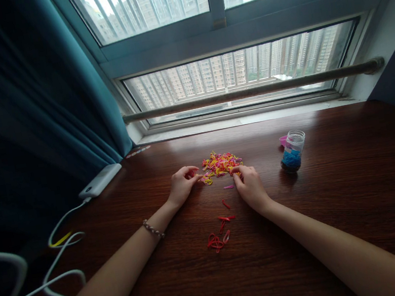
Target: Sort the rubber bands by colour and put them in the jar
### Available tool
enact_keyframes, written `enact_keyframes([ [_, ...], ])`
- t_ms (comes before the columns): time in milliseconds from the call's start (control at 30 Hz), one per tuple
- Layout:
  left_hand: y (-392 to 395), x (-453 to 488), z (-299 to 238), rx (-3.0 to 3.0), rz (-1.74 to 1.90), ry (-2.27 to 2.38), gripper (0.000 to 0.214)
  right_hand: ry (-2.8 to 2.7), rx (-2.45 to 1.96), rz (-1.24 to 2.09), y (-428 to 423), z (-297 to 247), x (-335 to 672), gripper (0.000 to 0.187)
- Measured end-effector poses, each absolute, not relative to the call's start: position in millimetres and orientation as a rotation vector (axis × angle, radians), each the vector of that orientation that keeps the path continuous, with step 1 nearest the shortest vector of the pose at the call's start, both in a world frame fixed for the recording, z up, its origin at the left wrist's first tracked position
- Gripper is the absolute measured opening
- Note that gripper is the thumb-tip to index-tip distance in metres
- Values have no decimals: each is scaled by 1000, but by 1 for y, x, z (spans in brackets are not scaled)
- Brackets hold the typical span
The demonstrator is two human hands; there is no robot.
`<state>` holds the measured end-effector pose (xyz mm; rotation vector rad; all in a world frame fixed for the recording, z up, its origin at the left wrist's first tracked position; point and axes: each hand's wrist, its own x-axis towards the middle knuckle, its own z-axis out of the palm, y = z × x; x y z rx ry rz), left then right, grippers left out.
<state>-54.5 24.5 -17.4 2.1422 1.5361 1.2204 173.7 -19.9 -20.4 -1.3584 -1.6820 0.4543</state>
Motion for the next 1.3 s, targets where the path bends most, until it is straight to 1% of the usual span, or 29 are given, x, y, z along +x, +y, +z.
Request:
enact_keyframes([
  [133, 24, -54, -16, 2109, 1253, 1529, 25, -1661, -1370, 468, -18, -22, 174, 21],
  [300, 25, -55, -16, 2068, 1288, 1460, 14, -1643, -1363, 481, -17, -23, 175, 20],
  [733, 31, -55, -12, 1848, 1406, 1423, 26, -1610, -1380, 517, -16, -21, 177, 22],
  [900, 32, -57, -14, 1841, 1414, 1488, 28, -1761, -1283, 375, -13, -17, 183, 24],
  [1033, 32, -58, -16, 1888, 1399, 1524, 26, -1963, -1177, 347, -10, -21, 186, 23],
  [1233, 33, -60, -20, 1926, 1407, 1555, 24, -1906, -1262, 268, -8, -26, 187, 30],
  [1300, 32, -60, -19, 1927, 1410, 1574, 24, -1932, -1270, 239, -8, -28, 187, 30],
])
